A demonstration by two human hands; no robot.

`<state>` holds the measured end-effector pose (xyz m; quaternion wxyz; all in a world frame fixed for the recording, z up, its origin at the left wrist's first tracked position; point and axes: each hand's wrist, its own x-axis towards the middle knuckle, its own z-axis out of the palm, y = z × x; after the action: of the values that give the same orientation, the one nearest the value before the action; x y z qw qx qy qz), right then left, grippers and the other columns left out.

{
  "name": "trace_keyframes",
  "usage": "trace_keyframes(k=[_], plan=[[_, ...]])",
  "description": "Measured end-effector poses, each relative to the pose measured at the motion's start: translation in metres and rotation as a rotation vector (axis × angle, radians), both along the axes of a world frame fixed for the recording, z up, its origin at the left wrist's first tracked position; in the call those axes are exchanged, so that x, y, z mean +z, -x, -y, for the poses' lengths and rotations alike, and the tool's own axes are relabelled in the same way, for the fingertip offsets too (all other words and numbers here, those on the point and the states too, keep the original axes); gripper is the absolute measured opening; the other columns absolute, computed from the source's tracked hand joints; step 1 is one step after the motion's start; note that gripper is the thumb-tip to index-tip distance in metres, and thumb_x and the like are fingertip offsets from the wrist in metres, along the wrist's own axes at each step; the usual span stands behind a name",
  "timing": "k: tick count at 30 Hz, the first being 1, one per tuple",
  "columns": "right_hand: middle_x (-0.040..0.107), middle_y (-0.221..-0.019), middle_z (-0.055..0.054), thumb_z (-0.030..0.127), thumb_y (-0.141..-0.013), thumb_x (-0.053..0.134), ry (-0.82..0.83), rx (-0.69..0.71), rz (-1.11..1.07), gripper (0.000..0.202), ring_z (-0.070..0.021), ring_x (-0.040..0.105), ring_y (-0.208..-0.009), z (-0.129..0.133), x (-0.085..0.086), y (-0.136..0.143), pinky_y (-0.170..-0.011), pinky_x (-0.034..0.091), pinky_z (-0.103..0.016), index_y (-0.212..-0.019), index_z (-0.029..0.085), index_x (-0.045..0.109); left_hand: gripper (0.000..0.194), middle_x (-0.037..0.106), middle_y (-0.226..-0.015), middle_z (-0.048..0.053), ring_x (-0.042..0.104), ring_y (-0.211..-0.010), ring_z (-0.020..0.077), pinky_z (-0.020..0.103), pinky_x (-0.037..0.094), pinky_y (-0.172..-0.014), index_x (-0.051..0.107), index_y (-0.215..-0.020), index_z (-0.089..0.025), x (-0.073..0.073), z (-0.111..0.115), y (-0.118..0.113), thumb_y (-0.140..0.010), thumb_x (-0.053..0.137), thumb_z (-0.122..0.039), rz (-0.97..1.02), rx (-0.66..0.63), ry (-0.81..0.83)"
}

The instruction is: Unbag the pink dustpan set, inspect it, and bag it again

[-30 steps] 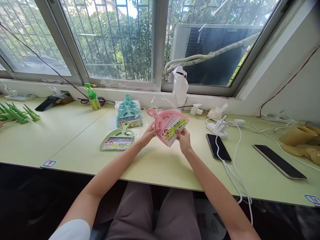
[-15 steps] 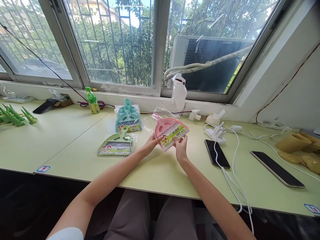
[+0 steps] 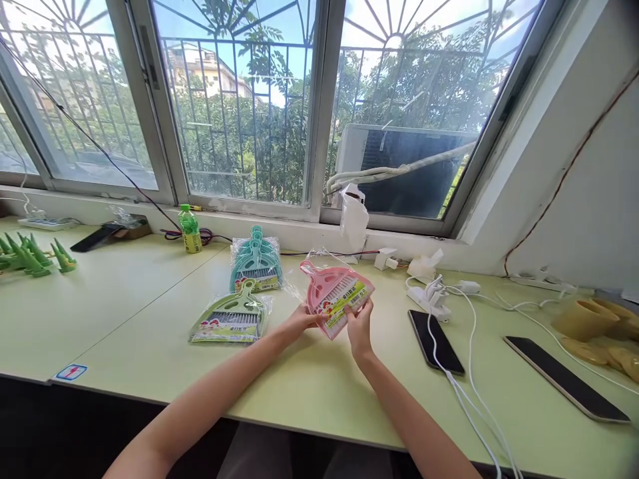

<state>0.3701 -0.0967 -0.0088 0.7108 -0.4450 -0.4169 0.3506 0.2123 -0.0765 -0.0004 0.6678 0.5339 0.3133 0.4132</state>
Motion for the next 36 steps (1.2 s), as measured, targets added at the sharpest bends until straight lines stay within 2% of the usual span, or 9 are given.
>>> trace_keyframes(k=[6,11,13,17,19,23,25,31,36], plan=[[0.052,-0.127,-0.011,0.032,-0.066,0.067,0.024,-0.064,0.011,0.068,-0.0236,0.054,-0.116,-0.004,-0.002,-0.006,-0.091,0.051,-0.037,-0.125,0.024,0.035,0.062,0.07,-0.107,0.013,0.067,-0.094,0.0288,0.038,0.055,-0.076,0.064,-0.11,-0.016,-0.001,0.0,0.002,-0.055,0.086,-0.031,-0.07,0.038,-0.055],[0.035,-0.141,-0.011,0.033,-0.065,0.066,0.094,-0.184,-0.133,0.076,-0.0229,0.053,-0.118,-0.014,-0.005,-0.022,-0.093,0.051,-0.034,-0.13,0.027,0.026,0.071,0.071,-0.102,0.011,0.068,-0.089,0.0283,0.033,0.055,-0.066,0.058,-0.115,-0.018,0.005,-0.003,0.007,-0.051,0.088,-0.027,-0.105,0.025,-0.075],[0.037,-0.137,-0.011,0.035,-0.065,0.065,0.129,-0.188,-0.227,0.075,-0.0218,0.056,-0.113,-0.018,-0.007,-0.026,-0.088,0.054,-0.033,-0.128,0.028,0.025,0.072,0.071,-0.101,0.011,0.068,-0.089,0.0287,0.033,0.055,-0.065,0.058,-0.115,-0.018,0.005,-0.004,0.007,-0.05,0.088,-0.027,-0.096,0.019,-0.086],[0.052,-0.119,-0.008,0.037,-0.066,0.067,0.128,-0.163,-0.377,0.061,-0.0204,0.061,-0.104,-0.019,-0.013,-0.022,-0.083,0.057,-0.034,-0.115,0.027,0.031,0.073,0.071,-0.104,0.008,0.067,-0.092,0.0279,0.032,0.054,-0.066,0.057,-0.116,-0.021,0.003,-0.006,0.009,-0.05,0.088,-0.025,-0.093,0.048,-0.108],[0.057,-0.113,-0.008,0.036,-0.064,0.072,0.104,-0.093,-0.396,0.054,-0.0217,0.063,-0.102,-0.017,-0.014,-0.017,-0.083,0.057,-0.036,-0.106,0.026,0.038,0.074,0.071,-0.104,0.008,0.067,-0.09,0.0271,0.031,0.053,-0.064,0.056,-0.118,-0.022,0.003,-0.007,0.01,-0.051,0.088,-0.026,-0.1,0.073,-0.108],[0.068,-0.097,-0.006,0.025,-0.054,0.08,0.182,0.272,-0.338,0.046,-0.0257,0.066,-0.096,-0.014,-0.009,-0.01,-0.082,0.058,-0.042,-0.091,0.023,0.053,0.073,0.071,-0.1,0.008,0.067,-0.086,0.0271,0.03,0.052,-0.061,0.057,-0.117,-0.02,0.009,-0.009,0.015,-0.051,0.087,-0.028,-0.114,0.125,-0.138],[0.071,-0.095,-0.004,0.023,-0.053,0.081,0.212,0.38,-0.319,0.044,-0.0251,0.068,-0.093,-0.012,-0.003,-0.01,-0.084,0.057,-0.042,-0.09,0.022,0.057,0.073,0.071,-0.1,0.009,0.067,-0.087,0.0277,0.032,0.052,-0.063,0.057,-0.115,-0.019,0.013,-0.01,0.017,-0.05,0.088,-0.029,-0.127,0.134,-0.141],[0.074,-0.092,-0.007,0.029,-0.053,0.086,0.213,0.49,-0.332,0.037,-0.0248,0.07,-0.088,-0.009,0.01,-0.015,-0.088,0.056,-0.043,-0.082,0.018,0.065,0.074,0.07,-0.104,0.012,0.066,-0.091,0.0291,0.035,0.052,-0.068,0.057,-0.117,-0.018,0.023,-0.013,0.023,-0.051,0.087,-0.034,-0.157,0.121,-0.145],[0.073,-0.096,-0.009,0.033,-0.061,0.083,0.221,0.523,-0.305,0.034,-0.026,0.07,-0.093,-0.009,0.005,-0.015,-0.089,0.056,-0.043,-0.086,0.017,0.067,0.07,0.071,-0.101,0.012,0.066,-0.09,0.0302,0.035,0.052,-0.067,0.059,-0.115,-0.018,0.028,-0.012,0.028,-0.053,0.087,-0.034,-0.242,0.071,-0.154]])
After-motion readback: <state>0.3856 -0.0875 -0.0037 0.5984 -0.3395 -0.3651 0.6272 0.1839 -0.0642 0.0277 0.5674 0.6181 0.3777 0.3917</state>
